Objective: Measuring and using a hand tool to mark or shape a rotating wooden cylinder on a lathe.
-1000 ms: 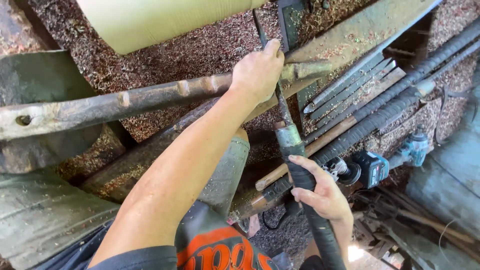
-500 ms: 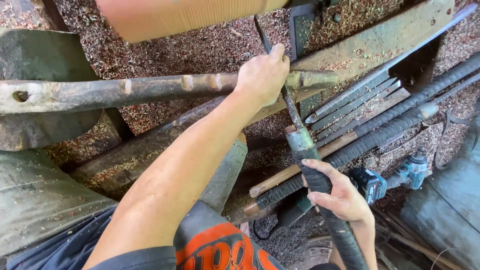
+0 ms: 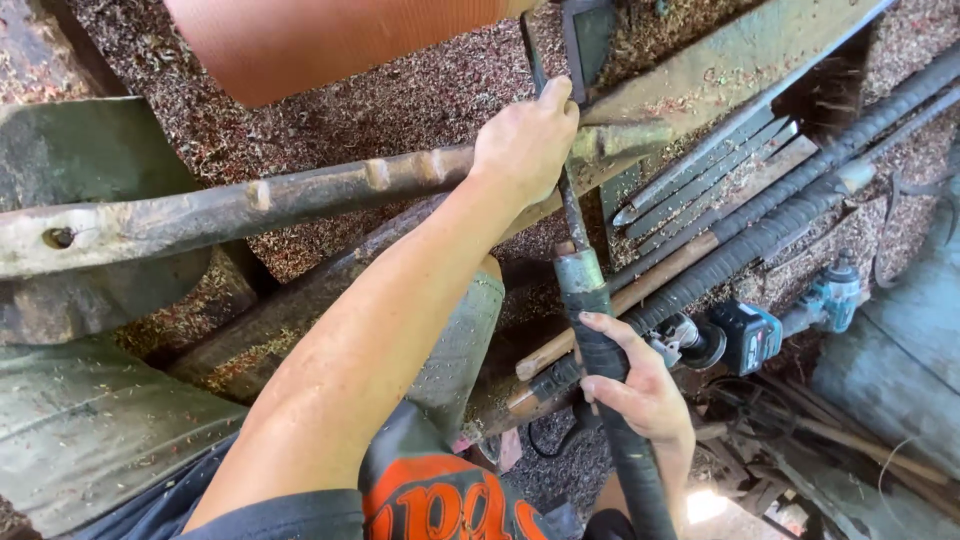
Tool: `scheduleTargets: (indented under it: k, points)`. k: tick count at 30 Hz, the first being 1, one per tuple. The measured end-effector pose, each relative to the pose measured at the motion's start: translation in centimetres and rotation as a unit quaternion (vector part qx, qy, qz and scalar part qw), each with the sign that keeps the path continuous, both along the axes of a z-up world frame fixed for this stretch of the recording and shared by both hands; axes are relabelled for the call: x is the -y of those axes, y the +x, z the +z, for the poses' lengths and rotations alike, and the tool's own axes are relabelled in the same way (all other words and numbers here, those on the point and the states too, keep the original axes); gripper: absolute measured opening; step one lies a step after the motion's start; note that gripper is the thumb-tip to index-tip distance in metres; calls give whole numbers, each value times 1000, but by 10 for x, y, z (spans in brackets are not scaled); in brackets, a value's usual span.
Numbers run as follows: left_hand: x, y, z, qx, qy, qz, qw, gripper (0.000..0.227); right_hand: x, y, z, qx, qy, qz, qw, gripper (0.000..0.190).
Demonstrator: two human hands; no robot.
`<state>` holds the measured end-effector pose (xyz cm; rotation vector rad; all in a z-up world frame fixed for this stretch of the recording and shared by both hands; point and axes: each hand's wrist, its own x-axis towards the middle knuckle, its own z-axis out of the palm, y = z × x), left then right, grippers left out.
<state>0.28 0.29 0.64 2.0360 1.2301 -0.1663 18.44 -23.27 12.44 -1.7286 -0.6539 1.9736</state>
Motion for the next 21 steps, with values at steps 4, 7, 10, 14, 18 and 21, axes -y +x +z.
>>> scheduleTargets:
  k: [4, 7, 10, 14, 18, 21]
  points:
    - [2, 1, -9, 22, 13, 3, 1000, 39, 9, -17, -7, 5, -4, -34, 999, 77]
    - [5, 1, -19, 34, 75, -13, 997, 47, 21, -25, -19, 14, 35, -32, 999, 78]
    - [6, -2, -15, 56, 76, -14, 995, 43, 23, -32, -19, 4, 97, -38, 995, 76]
    - [11, -25, 22, 43, 90, -26, 995, 77, 26, -36, 9, 30, 43, -26, 998, 77]
    - [31, -94, 32, 25, 79, 56, 995, 64, 65, -42, 25, -36, 34, -88, 995, 79]
    - [39, -136, 30, -34, 67, 50, 996, 66, 87, -63, 27, -22, 41, -128, 991, 81]
